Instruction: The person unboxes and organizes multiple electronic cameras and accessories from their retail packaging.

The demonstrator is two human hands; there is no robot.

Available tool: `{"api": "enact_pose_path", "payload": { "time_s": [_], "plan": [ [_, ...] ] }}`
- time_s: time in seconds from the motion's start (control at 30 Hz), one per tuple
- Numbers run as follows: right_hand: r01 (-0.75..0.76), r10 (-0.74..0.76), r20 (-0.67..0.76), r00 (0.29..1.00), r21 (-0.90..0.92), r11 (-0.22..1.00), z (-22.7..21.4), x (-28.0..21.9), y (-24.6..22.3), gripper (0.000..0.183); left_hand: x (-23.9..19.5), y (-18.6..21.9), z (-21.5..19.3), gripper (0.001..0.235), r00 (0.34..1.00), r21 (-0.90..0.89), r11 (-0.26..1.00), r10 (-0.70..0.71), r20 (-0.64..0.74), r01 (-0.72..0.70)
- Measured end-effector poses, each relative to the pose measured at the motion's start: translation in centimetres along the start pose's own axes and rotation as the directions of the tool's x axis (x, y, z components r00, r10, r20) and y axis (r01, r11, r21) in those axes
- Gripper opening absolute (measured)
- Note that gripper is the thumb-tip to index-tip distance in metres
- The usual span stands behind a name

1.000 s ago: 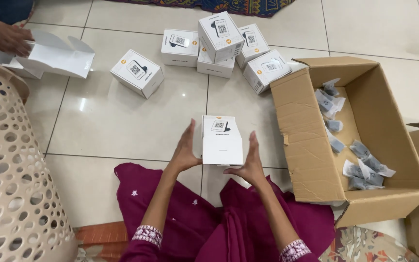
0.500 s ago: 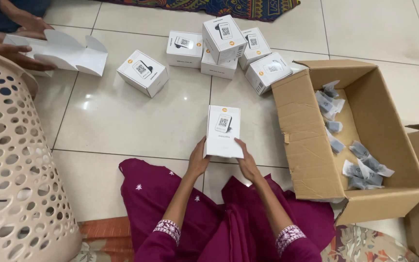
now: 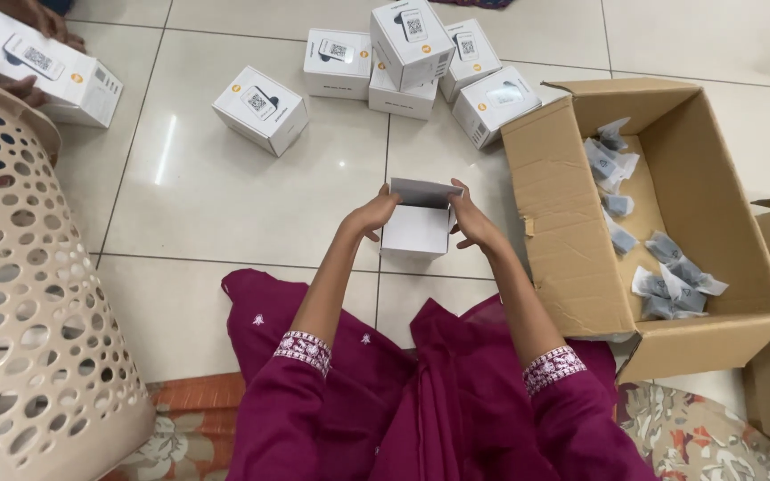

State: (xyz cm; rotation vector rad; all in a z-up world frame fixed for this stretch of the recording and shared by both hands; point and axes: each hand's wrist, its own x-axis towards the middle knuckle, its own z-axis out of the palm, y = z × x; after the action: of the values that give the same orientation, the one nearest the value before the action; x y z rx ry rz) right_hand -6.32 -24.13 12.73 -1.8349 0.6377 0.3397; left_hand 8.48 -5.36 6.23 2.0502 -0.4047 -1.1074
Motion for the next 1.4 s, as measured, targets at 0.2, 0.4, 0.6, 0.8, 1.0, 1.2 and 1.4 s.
{"api": "enact_pose_path", "payload": {
  "time_s": [0.2,0.4,0.6,0.8,1.0,1.2,1.4],
  "plan": [
    [0.107,-0.106,0.018,0.994,-0.064,0.992,-0.6,-0.2,0.4,0.060,-5.0,1.9,-1.7,0.084,0.997,-0.043,0.998,0.038,0.071,-0.035],
    [0.213,-0.251,-0.192,0.949,-0.195,0.957,2.2,-1.8,2.1,0.059,-8.6,2.5,-1.6,0.082,0.990,0.097,0.989,0.099,0.100,-0.109],
    [0.346,-0.326,-0.233,0.916,0.050,0.937,3.2,1.4,2.9,0.066,-7.0,-0.5,-0.8,0.154,0.850,0.258,0.836,0.520,-0.087,-0.485],
    [0.555,-0.453,-0.368,0.812,0.244,0.795,4.8,3.7,4.6,0.076,-10.2,2.2,-1.7,0.136,0.917,0.213,0.917,0.371,-0.144,-0.337],
    [0.662,-0.537,-0.483,0.691,0.125,0.739,5.6,3.7,6.3,0.072,-7.2,-1.6,0.4,0.100,0.839,0.241,0.877,0.472,-0.269,-0.416],
    [0.558,-0.486,-0.477,0.733,0.013,0.830,7.6,0.5,6.8,0.071,-5.4,-4.2,3.6,0.082,0.802,0.115,0.866,0.495,-0.334,-0.487],
    [0.169,-0.093,-0.218,0.971,0.358,0.918,5.2,-3.1,2.3,0.077,-4.3,-3.7,5.0,0.093,0.968,-0.394,0.889,0.173,-0.181,-0.233]
  ]
}}
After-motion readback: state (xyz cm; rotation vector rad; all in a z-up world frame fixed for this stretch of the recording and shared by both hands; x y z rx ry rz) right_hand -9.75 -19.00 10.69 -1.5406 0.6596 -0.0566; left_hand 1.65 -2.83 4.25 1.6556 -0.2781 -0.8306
